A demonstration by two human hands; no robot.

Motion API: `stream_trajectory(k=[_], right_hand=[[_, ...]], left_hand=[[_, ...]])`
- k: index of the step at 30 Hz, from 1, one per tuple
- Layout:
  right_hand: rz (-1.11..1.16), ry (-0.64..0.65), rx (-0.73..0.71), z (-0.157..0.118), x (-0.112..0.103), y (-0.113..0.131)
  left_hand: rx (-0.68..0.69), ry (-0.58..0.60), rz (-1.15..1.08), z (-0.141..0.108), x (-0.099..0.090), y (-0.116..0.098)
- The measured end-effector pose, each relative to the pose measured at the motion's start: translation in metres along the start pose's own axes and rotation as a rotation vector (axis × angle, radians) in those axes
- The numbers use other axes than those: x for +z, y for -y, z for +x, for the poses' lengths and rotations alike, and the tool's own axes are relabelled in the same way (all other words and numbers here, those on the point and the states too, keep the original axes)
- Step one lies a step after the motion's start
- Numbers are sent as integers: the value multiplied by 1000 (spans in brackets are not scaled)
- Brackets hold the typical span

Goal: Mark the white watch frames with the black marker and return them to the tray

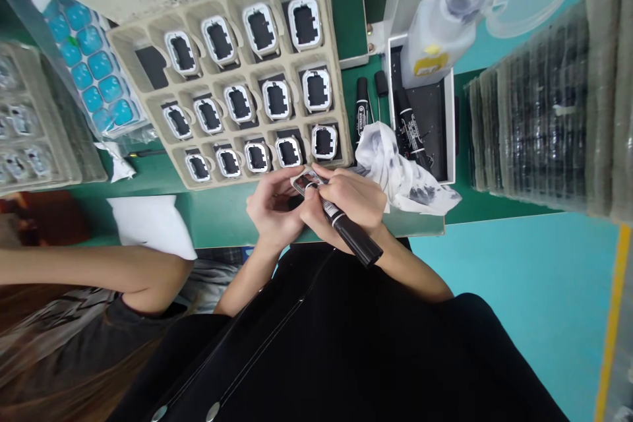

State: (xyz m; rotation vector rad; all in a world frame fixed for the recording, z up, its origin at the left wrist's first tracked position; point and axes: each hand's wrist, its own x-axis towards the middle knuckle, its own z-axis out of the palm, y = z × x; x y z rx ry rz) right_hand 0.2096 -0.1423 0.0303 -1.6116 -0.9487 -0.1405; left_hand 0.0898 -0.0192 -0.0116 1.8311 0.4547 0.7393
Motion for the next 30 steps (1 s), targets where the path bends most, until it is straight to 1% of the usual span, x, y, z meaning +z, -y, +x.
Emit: stream_trajectory(k=[4, 9, 13, 16, 19, 21, 26, 30], right_hand=[[-6, -17, -12, 0, 1, -1], [-19, 16, 26, 0, 1, 1], [-36, 17, 12, 2, 0, 1], [-21, 10, 0, 3, 1, -1], [50, -67, -26, 3, 3, -3], [84, -92, -34, 3, 4, -3], [118, -79, -36, 6, 4, 0], [195, -78, -50, 6, 2, 0]], left_hand=[[-2, 0, 18, 0, 0, -1], [36, -1, 77, 1, -1, -4], [48, -6, 100, 3, -2, -4], [18, 1, 26, 4, -1, -4], [-24, 12, -60, 5, 0, -6], [-50, 21, -113, 7, 0, -7], [-99, 55, -244, 9, -2, -8], [-121, 82, -245, 9, -5, -9]])
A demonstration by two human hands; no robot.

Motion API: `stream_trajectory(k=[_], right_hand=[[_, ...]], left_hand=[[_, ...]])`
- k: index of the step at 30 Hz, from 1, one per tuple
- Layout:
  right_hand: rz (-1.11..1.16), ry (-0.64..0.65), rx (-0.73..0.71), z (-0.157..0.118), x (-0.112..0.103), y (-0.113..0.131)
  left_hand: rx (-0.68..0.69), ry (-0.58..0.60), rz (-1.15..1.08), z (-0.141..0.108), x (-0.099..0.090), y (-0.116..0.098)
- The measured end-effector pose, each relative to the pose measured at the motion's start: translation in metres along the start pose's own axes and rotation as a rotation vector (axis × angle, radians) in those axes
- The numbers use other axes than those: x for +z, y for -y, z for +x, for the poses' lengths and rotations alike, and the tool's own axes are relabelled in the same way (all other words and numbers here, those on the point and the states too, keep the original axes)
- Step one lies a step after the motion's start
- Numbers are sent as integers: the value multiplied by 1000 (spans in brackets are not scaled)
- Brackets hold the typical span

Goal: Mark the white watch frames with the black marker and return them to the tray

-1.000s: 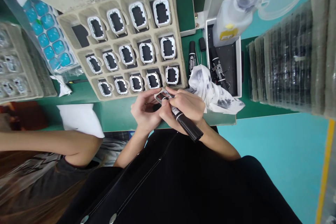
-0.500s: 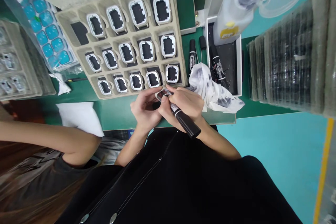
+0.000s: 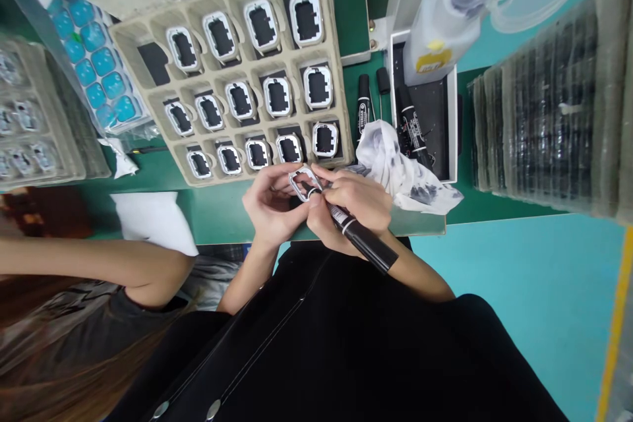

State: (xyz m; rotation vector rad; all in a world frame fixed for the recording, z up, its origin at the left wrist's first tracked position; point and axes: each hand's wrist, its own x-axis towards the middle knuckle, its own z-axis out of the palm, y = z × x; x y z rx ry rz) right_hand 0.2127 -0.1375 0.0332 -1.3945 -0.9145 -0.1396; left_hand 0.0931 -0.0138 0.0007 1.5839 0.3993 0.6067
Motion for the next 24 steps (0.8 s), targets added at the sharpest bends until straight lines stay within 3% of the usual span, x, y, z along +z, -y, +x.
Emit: stream_trajectory(k=[8, 11, 14, 17, 20, 22, 24], right_hand=[[100, 30, 118, -7, -5, -1], [125, -50, 97, -8, -3, -2], [107, -148, 49, -9, -2, -3], [67, -175, 18, -11, -6, -5], [40, -100, 35, -14, -9, -9], [46, -111, -2, -16, -9, -12], [56, -139, -37, -15, -8, -15]], left_hand=[[-9, 6, 20, 3, 1, -3], [40, 18, 32, 2, 0, -6], [86, -37, 189, 6, -11, -19], [161, -150, 370, 27, -44, -35], [312, -227, 693, 73, -100, -42], [361, -262, 900, 109, -141, -38], [344, -196, 978, 141, -176, -25]])
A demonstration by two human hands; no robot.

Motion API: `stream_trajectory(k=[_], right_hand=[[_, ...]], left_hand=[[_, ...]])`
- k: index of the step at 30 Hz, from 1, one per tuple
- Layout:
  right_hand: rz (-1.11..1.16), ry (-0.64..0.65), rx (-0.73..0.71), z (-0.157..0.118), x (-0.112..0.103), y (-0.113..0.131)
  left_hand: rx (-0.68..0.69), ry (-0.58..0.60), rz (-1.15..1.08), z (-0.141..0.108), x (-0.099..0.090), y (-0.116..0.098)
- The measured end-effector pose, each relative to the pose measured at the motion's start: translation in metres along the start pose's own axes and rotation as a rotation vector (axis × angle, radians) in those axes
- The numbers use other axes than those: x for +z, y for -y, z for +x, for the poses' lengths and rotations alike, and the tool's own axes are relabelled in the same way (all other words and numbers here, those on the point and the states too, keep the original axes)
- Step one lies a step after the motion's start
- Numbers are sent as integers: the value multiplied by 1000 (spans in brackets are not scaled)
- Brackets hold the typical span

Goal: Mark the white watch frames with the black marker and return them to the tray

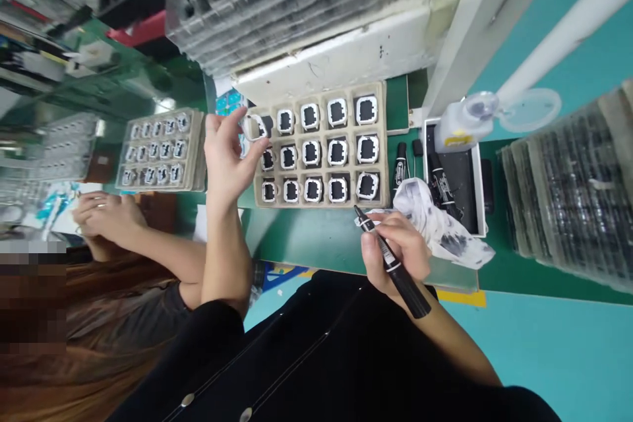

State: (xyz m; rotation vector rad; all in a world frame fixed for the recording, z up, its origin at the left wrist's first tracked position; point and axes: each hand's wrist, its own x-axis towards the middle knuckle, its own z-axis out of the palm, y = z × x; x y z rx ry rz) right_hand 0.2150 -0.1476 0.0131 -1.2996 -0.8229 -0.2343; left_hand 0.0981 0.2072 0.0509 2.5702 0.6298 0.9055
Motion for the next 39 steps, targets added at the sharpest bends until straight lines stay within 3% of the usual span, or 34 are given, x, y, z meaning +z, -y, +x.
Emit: stream_trajectory(k=[3, 5, 10, 13, 17, 21, 25, 28, 31, 35, 39], right_hand=[[-20, -2, 2, 2, 1, -1], [-37, -13, -6, 4, 2, 0], [-49, -11, 10, 0, 4, 0], [-68, -10, 33, -4, 5, 2], [-139, 14, 59, -5, 5, 7], [-188, 30, 50, -4, 5, 9], [-193, 30, 28, -2, 5, 7], [-171, 5, 12, -3, 4, 5], [-116, -37, -14, -4, 3, 0], [-20, -86, 3, -4, 3, -4], [48, 3, 87, 0, 6, -2]], left_hand=[[7, 113, 66, 20, 11, 41], [3, 138, 110, 23, 18, 48], [50, 149, 134, 35, 27, 29], [107, 297, 120, 57, 29, 27], [187, 490, 51, 86, 31, 46], [177, 469, -24, 95, 33, 51], [176, 438, -128, 94, 22, 31], [126, 324, -353, 75, 7, 5], [70, 201, -555, 28, 3, -34], [-111, 155, -919, -54, 25, -100], [-272, 156, -982, -106, 56, -146]])
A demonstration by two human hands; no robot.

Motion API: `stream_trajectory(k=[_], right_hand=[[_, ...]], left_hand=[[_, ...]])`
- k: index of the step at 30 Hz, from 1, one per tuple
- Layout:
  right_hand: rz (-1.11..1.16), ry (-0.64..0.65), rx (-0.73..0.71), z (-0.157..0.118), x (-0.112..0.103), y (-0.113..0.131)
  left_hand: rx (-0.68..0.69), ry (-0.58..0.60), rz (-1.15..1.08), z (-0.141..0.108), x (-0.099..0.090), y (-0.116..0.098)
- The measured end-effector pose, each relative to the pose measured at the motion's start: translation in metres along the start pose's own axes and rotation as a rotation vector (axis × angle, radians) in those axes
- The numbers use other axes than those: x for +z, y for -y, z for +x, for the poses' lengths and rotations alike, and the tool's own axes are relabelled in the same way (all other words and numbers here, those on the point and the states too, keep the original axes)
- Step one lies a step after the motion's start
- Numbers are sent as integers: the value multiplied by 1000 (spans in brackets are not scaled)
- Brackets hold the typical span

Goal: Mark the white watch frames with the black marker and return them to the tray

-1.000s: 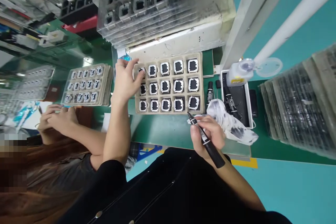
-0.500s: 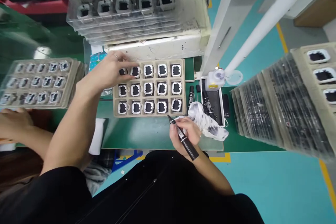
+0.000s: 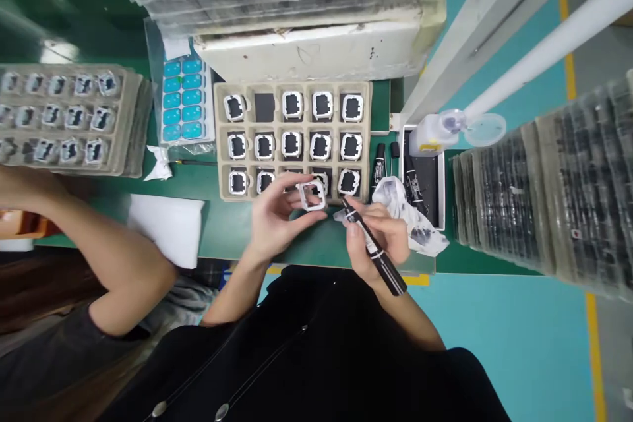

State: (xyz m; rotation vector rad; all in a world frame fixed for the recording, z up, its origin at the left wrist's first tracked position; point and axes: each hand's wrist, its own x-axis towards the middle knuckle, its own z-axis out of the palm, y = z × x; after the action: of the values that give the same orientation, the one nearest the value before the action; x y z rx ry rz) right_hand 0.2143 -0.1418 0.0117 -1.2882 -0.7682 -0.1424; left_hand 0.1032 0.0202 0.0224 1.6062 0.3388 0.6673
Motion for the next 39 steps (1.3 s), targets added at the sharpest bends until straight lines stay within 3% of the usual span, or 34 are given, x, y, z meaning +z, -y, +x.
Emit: stream_trajectory(k=[3, 7, 14, 39], right_hand=[[-5, 74, 20, 2, 0, 3], [-53, 130, 90, -1, 0, 3], [-179, 151, 64, -5, 1, 3], [-221, 165, -1, 3, 5, 10]], left_hand=[[38, -60, 44, -14, 19, 8], [80, -53, 102, -21, 27, 13], [80, -52, 219, -27, 27, 18], [114, -82, 404, -34, 29, 19]])
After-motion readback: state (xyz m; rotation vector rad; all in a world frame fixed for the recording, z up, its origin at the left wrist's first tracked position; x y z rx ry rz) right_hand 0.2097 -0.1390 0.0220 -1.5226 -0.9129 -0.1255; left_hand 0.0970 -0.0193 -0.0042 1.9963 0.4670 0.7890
